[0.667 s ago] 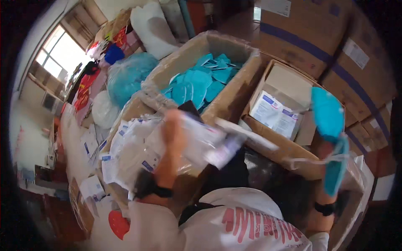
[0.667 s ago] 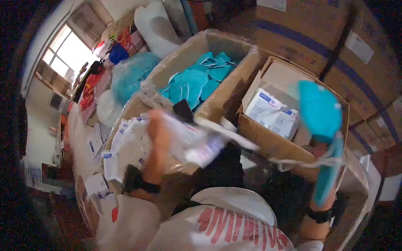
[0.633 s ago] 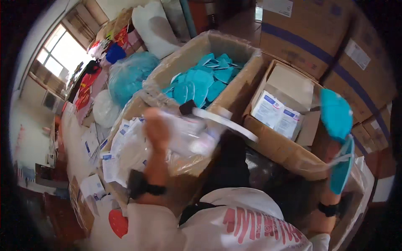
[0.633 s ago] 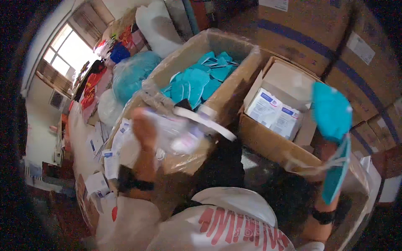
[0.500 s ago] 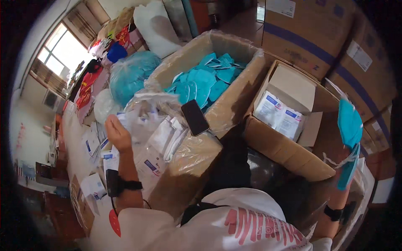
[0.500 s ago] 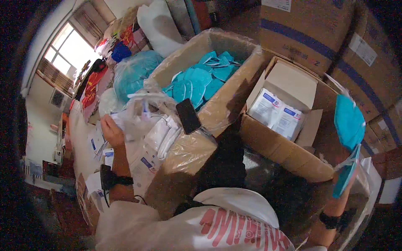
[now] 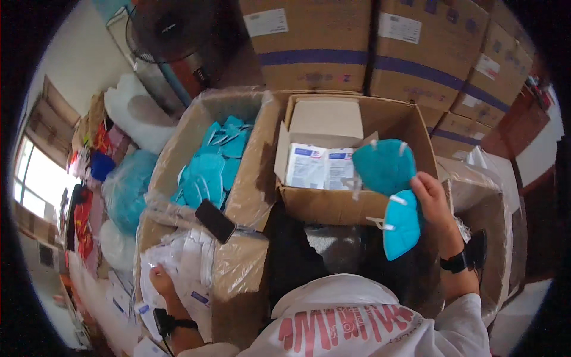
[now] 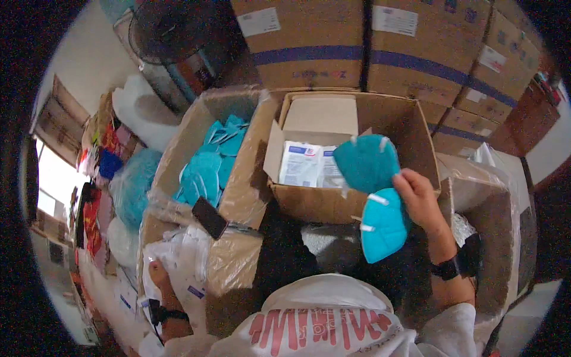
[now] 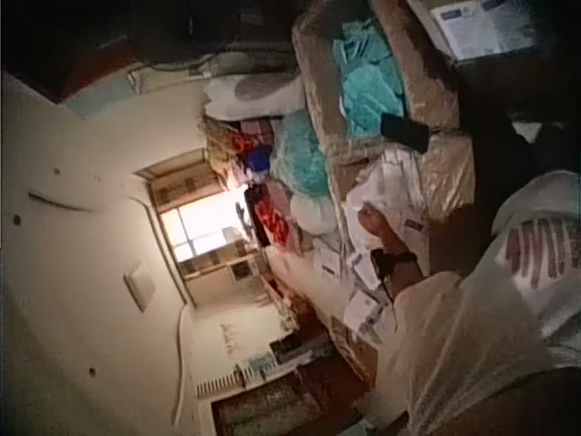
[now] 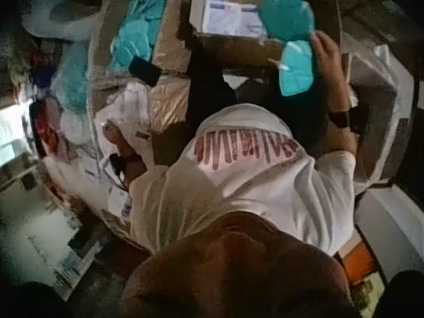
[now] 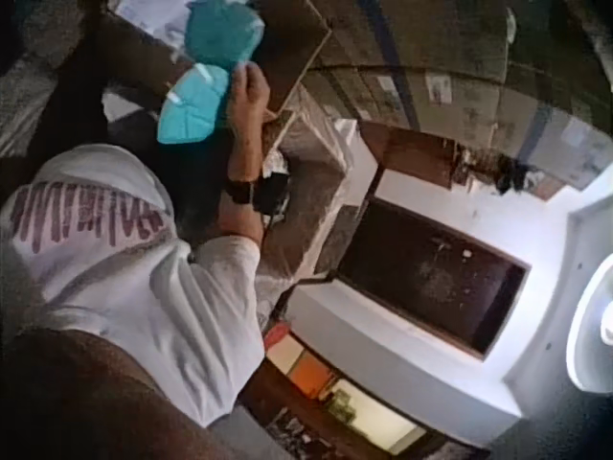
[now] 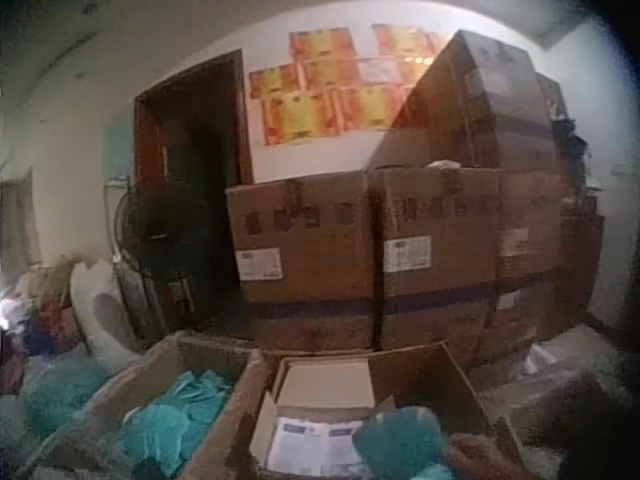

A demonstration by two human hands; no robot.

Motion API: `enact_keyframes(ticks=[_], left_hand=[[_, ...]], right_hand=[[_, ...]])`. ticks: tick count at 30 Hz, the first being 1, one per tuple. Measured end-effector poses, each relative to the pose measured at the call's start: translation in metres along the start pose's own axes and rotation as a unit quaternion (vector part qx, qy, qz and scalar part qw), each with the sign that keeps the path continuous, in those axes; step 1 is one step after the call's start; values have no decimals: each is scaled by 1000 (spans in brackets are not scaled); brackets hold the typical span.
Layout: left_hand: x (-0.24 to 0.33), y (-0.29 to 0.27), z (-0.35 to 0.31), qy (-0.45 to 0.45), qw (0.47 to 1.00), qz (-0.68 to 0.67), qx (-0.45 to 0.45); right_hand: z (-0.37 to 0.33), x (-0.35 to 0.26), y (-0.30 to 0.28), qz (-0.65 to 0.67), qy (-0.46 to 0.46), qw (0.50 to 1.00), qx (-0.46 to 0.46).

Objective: Packing individual face masks into a box.

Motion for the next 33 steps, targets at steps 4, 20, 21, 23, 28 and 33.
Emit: enact_keyframes(ticks=[4, 20, 21, 23, 28, 33], left_hand=[[141, -4, 6, 100, 967, -231, -43], [540, 28, -185, 601, 457, -44, -654], [534, 39, -186, 609, 463, 34, -643], [513, 72, -177, 465, 540, -149, -686], [497, 74, -142, 258, 624, -478, -561], [490, 74, -133, 202, 674, -453, -548]], right_hand=[[-6, -33, 8, -115, -17, 985, -126], [-62, -68, -6, -340, -92, 907, -229], [-62, -65, -7, -331, -78, 916, -213], [-57, -48, -17, -335, -32, 931, -144], [-58, -8, -60, -396, 89, 914, 14], [-48, -19, -51, -412, -39, 907, 85]])
Point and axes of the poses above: each hand's wrist, its own z-axis towards the middle knuckle, its own y-axis out of the palm, x = y × z, the point moved 2 cm from there along z, towards the middle knuckle, and after that the axes turned 15 degrees about -x, right-handed, at the moved point
